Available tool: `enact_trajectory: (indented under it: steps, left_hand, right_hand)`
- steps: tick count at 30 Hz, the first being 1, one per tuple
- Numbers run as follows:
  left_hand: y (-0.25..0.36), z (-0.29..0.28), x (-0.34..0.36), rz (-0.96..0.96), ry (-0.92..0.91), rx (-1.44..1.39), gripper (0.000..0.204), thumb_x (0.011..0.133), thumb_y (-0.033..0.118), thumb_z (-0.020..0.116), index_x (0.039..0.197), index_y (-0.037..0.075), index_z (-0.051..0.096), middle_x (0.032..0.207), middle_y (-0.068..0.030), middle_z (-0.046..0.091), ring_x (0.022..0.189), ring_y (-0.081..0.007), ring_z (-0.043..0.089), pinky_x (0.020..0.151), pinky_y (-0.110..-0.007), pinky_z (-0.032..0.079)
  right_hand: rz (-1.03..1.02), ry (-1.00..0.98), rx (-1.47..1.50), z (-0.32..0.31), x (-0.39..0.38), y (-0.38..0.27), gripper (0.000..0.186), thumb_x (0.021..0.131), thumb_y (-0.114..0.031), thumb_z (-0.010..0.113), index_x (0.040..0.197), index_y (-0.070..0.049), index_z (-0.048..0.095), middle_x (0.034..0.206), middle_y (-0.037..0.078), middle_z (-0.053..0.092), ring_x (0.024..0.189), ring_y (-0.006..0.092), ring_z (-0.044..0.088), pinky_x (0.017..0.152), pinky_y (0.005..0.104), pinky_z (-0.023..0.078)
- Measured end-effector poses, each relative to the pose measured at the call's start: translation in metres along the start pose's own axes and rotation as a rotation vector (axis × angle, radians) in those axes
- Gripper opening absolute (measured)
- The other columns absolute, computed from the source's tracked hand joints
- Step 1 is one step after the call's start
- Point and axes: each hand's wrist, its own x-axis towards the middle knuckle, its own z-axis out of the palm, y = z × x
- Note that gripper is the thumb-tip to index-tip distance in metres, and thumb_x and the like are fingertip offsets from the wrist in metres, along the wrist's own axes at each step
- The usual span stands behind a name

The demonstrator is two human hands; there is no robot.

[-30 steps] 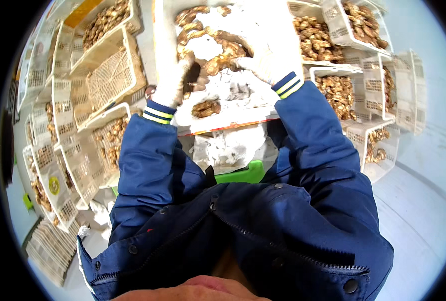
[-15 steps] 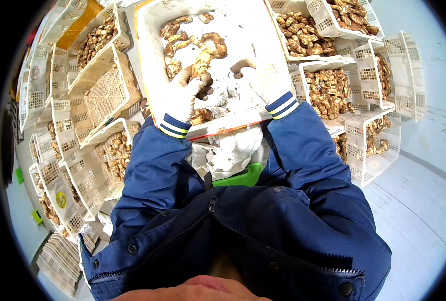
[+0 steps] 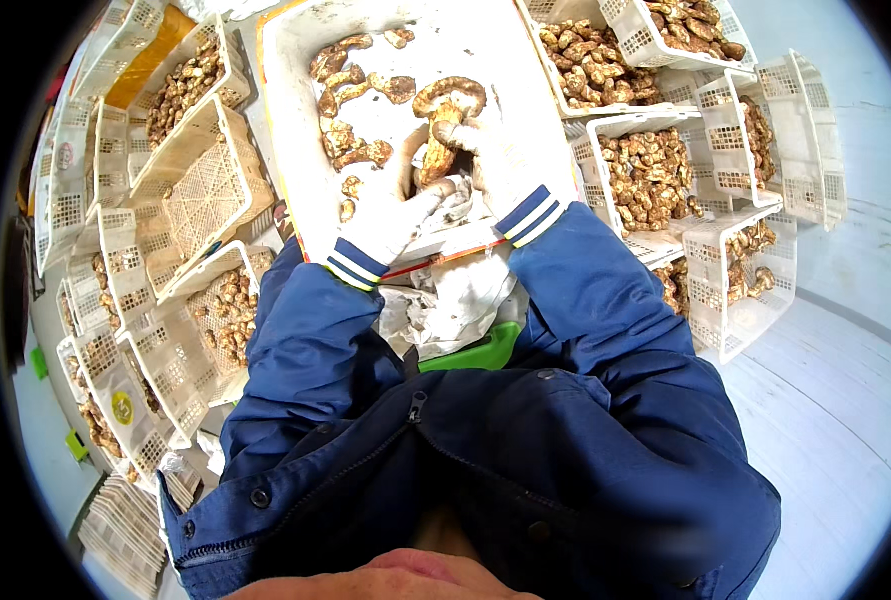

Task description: The person sorts mushrooms from a central white bin into surrounding white baskets by hand, handling them one at a time and placing them into different baskets.

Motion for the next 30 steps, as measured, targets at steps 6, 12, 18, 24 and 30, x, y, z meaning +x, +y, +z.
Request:
enact_trajectory:
  steps: [6,12,18,24,30]
  left_hand:
    - [-0.012,-0.02,0.014,-0.614,-0.418,-1.076,0.068,0.084,0.051,0.057,0.121,-0.004,0.041,0.09,-0.015,0.059,0.062,-0.014,0.056,0.056,-0.026,0.048]
    - [0.017,-0.003,0.002,-0.531,-0.481,-1.354,0.049,0.092,0.039,0.051,0.111,-0.006,0.049,0.082,-0.0109,0.059,0.067,-0.015,0.06,0.055,-0.026,0.047]
    - [0.001,-0.001,0.0,-0.449,-0.377,-1.399,0.041,0.091,0.033,0.053,0.119,0.003,0.05,0.095,-0.0095,0.065,0.076,-0.0197,0.065,0.058,-0.03,0.053]
    - [0.008,-0.004,0.001,-0.534,-0.204,-1.172,0.03,0.088,0.041,0.056,0.099,0.012,0.057,0.075,-0.0001,0.061,0.046,-0.0112,0.049,0.039,-0.026,0.039]
    - [0.002,0.001,-0.004,-0.387,-0.361,-0.638,0.027,0.09,0.028,0.056,0.085,0.002,0.059,0.071,-0.008,0.058,0.057,-0.0165,0.055,0.056,-0.028,0.046]
  right_hand:
    - [-0.085,-0.037,-0.103,-0.012,0.002,-0.007,0.034,0.083,-0.016,0.061,0.11,0.005,0.054,0.095,0.014,0.063,0.082,0.0242,0.063,0.076,0.0351,0.051]
    - [0.042,-0.092,-0.021,-0.011,-0.001,-0.013,0.036,0.086,-0.02,0.059,0.111,0.006,0.053,0.099,0.015,0.062,0.085,0.0253,0.063,0.074,0.0354,0.054]
    - [0.0,-0.094,0.084,0.003,-0.004,-0.01,0.04,0.087,-0.022,0.058,0.116,0.005,0.048,0.098,0.017,0.06,0.09,0.0279,0.063,0.078,0.0399,0.056]
    - [0.036,-0.137,0.249,-0.016,0.007,0.003,0.029,0.088,-0.012,0.057,0.114,-0.002,0.051,0.099,0.011,0.061,0.09,0.0209,0.061,0.079,0.0353,0.053]
    - [-0.255,0.01,0.145,-0.048,0.025,-0.043,0.035,0.081,-0.017,0.065,0.109,0.0,0.054,0.093,0.01,0.062,0.084,0.0225,0.061,0.078,0.0366,0.051]
